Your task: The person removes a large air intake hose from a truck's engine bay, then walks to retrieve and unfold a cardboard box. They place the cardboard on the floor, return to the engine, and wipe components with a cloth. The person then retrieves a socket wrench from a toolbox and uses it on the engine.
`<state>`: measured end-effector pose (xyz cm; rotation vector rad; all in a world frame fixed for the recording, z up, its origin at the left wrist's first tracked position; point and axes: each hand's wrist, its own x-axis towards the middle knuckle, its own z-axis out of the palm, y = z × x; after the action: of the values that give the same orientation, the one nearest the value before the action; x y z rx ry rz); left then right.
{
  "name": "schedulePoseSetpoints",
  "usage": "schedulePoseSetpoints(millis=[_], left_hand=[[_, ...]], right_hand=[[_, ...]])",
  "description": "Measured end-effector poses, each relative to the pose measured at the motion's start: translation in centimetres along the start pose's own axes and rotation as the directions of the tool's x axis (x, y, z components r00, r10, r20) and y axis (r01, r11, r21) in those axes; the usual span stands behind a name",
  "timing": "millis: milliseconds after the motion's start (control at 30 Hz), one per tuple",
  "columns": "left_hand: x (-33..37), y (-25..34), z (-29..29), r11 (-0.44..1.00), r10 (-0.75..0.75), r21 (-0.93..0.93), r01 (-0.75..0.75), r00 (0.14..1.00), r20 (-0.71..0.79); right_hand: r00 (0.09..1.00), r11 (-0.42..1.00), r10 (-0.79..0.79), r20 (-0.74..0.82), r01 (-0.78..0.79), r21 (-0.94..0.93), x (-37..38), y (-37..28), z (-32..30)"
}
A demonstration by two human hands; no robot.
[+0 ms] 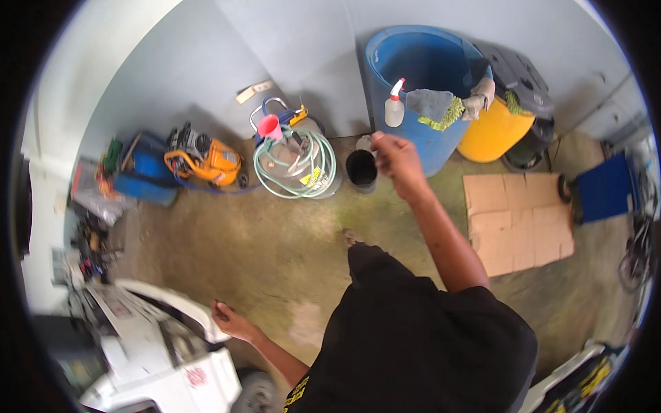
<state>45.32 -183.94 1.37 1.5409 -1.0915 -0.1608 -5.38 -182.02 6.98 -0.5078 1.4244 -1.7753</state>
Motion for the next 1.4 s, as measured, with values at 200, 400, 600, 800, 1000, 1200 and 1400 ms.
schedulePoseSetpoints(millis=[200,400,600,800,1000,1200,1400], left_hand=[[9.3,3.5,13.2,0.991,-0.123,0.073,0.109,0.969,0.216],[14.0,7.3,26.8,0.979,-0.125,-0.068,0.193,0.827,0.548],[15.1,6.3,39.4,0.847,0.088,-0.409,0.339,0.671,0.737],[13.8,11.0,45.9,0.804,0.417,-0.554,0.216,0.459,0.784],[11.6,13.4,46.4,0.753,0.435,-0.483,0.447,0.213,0.875],[9.9,14.8,42.8,0.806,0.296,-0.319,0.499,0.127,0.947],[2.7,16.3,40.7,0.818,0.327,-0.313,0.482,0.056,0.943]], right_hand=[[0.870,0.982,-0.188,-0.456,0.175,-0.072,5.1,-4.9,-0.6],[0.627,0.771,-0.595,-0.503,0.266,-0.579,1.4,-11.2,0.4],[0.182,0.778,-0.627,-0.758,0.187,-0.599,-10.7,-14.5,0.7],[-0.131,0.744,-0.664,-0.736,-0.023,-0.668,-25.4,-13.9,6.5],[-0.430,0.720,-0.614,-0.662,0.039,-0.693,-33.5,-11.0,11.8],[-0.221,0.612,-0.586,-0.780,0.510,-0.605,-41.7,-8.9,15.4],[-0.703,0.623,-0.663,-0.257,-0.328,-0.710,-46.0,-7.3,15.4]])
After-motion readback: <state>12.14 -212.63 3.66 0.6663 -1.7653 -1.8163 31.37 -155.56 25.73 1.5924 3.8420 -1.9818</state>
